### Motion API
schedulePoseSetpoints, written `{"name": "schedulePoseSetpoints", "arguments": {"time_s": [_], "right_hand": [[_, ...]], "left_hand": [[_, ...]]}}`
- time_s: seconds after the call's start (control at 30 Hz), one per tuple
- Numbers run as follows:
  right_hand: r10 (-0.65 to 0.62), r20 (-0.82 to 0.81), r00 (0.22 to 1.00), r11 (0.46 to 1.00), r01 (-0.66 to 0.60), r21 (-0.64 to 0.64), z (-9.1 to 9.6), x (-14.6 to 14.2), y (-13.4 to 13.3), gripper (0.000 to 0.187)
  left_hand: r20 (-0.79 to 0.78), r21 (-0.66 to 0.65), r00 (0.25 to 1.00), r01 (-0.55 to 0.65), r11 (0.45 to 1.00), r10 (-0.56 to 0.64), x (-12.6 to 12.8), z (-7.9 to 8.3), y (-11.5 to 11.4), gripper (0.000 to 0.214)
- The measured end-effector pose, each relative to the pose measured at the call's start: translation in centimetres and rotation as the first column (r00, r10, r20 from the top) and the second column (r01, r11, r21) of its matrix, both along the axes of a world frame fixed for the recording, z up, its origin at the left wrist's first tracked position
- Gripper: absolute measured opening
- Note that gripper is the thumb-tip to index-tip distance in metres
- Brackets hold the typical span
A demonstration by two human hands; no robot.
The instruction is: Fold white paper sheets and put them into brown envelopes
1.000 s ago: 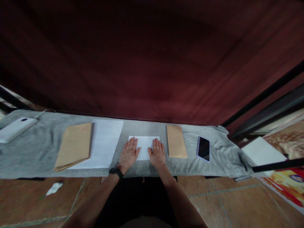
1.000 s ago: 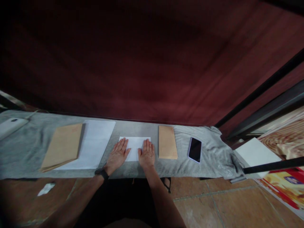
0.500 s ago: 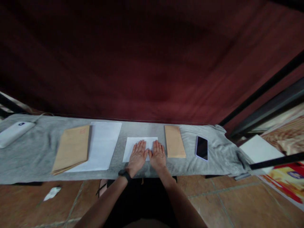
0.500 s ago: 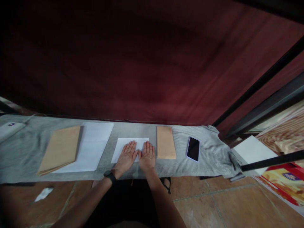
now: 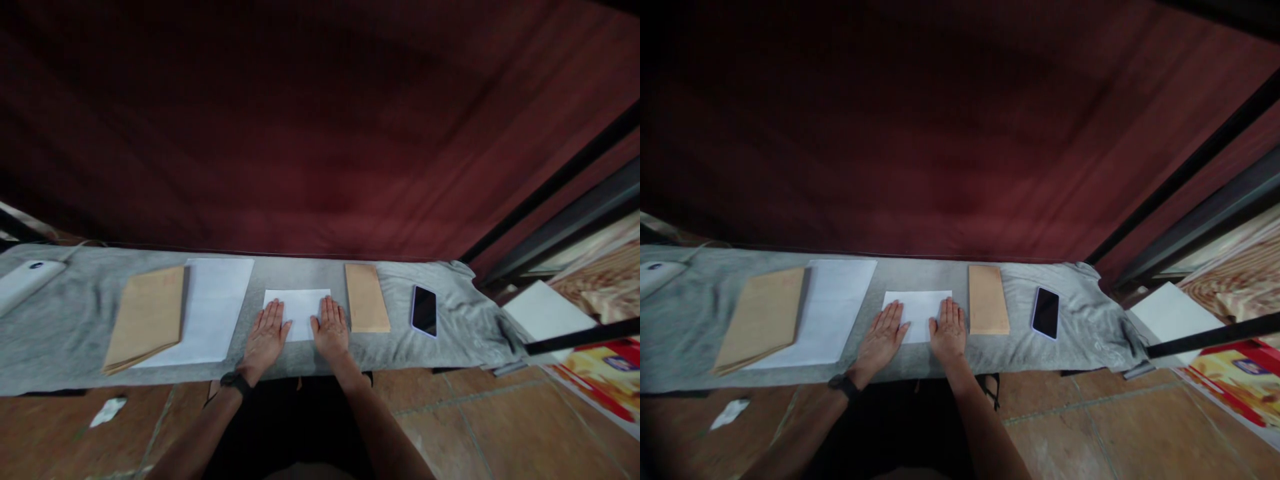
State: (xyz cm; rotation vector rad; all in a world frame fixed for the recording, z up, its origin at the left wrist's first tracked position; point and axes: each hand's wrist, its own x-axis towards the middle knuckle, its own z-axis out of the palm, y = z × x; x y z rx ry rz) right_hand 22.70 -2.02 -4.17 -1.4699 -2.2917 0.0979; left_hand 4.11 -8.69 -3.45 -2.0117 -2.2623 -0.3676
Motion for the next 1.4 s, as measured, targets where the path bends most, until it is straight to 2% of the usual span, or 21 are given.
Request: {"name": "schedulePoseSetpoints", "arguments": {"time_s": [0.23,0.47,0.67,0.83,0.93,1.07,1.2,1.4], "right_hand": [[-0.028,-0.003,1.0,0.998,0.027,-0.062,0.8,-1.5,0.5,0.056],[0.126,-0.004,0.992,0.986,-0.125,-0.108,1.2,-4.7,1.1,0.049],[0.079,-0.009,0.997,0.995,-0.08,-0.063,0.5,-3.6,1.5,0.052],[0.026,0.001,1.0,0.997,-0.026,-0.077,0.3,-2.8,1.5,0.054],[0.018,0.002,1.0,0.996,-0.018,-0.085,0.3,-2.9,1.4,0.054],[0.016,0.008,1.0,0.997,-0.015,-0.081,0.3,-3.0,1.4,0.055],[0.017,0.015,1.0,0.997,-0.016,-0.073,0.2,-2.9,1.4,0.054],[0.018,0.026,1.0,0.996,-0.016,-0.087,0.4,-2.9,1.4,0.056]], "left_hand": [[0.004,0.029,1.0,-0.022,0.999,0.022,-0.5,-0.2,-0.6,0.065],[-0.01,0.025,1.0,-0.019,1.0,0.019,-0.4,0.0,-0.7,0.064],[-0.019,0.031,0.999,-0.041,0.999,0.042,-0.2,0.2,-0.8,0.063],[-0.026,-0.007,0.997,-0.07,0.998,0.07,0.1,0.2,-0.6,0.062],[-0.026,-0.02,0.996,-0.091,0.996,0.09,0.8,0.3,0.5,0.062],[0.003,-0.05,0.999,-0.032,0.998,0.033,1.8,0.3,2.8,0.06],[0.018,-0.006,1.0,-0.011,1.0,0.011,2.1,-0.1,4.5,0.059],[-0.006,0.016,0.999,-0.047,0.999,0.047,0.6,-0.3,3.9,0.064]]}}
